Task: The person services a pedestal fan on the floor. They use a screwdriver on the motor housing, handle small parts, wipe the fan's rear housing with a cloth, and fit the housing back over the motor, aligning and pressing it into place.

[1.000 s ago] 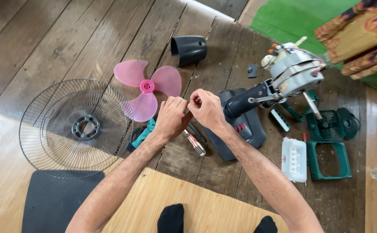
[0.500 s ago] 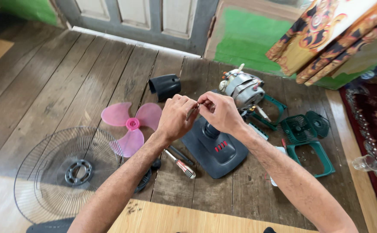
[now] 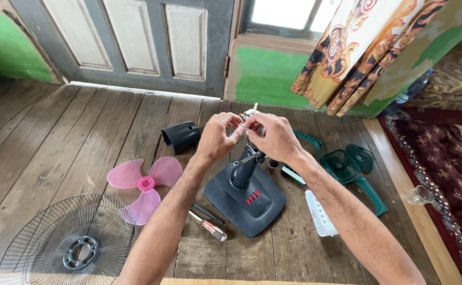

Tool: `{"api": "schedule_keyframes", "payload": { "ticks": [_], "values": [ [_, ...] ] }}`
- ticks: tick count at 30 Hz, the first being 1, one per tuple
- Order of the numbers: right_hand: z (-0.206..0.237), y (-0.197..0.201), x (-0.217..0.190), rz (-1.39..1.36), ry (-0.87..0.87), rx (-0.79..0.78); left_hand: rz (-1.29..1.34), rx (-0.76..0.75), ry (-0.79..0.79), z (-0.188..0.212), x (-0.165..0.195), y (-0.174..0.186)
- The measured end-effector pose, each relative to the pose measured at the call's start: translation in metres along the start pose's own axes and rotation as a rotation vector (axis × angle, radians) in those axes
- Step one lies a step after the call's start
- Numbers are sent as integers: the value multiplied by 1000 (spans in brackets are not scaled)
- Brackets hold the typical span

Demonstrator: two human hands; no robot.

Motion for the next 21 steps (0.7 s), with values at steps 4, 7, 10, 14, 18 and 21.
{"api": "schedule_keyframes", "payload": {
  "ticks": [4, 7, 10, 14, 18, 21],
  "values": [
    [9, 11, 5, 82, 45, 34, 38, 29, 89, -6, 0, -10],
    [16, 18, 11, 36, 2, 16, 15, 32, 119, -7, 2, -17],
    [22, 24, 16, 81, 69, 33, 31, 21, 62, -4, 8, -25],
    [25, 26, 25, 111, 78, 11, 16, -14, 64, 4, 17, -34],
    [26, 27, 31, 137, 90, 0, -11, -4, 60, 9, 28, -43],
    [29, 27, 33, 118, 100, -2, -39, 17, 43, 11, 35, -48]
  ]
}}
Point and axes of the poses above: each hand's wrist, its own z-axis away from the middle knuckle, its own y-axis out of the back of the hand, x = y × z, the point moved 3 cm from there along -z, towards the middle knuckle, and after that the axes turned 4 degrees about -z, right-handed, at the moved point
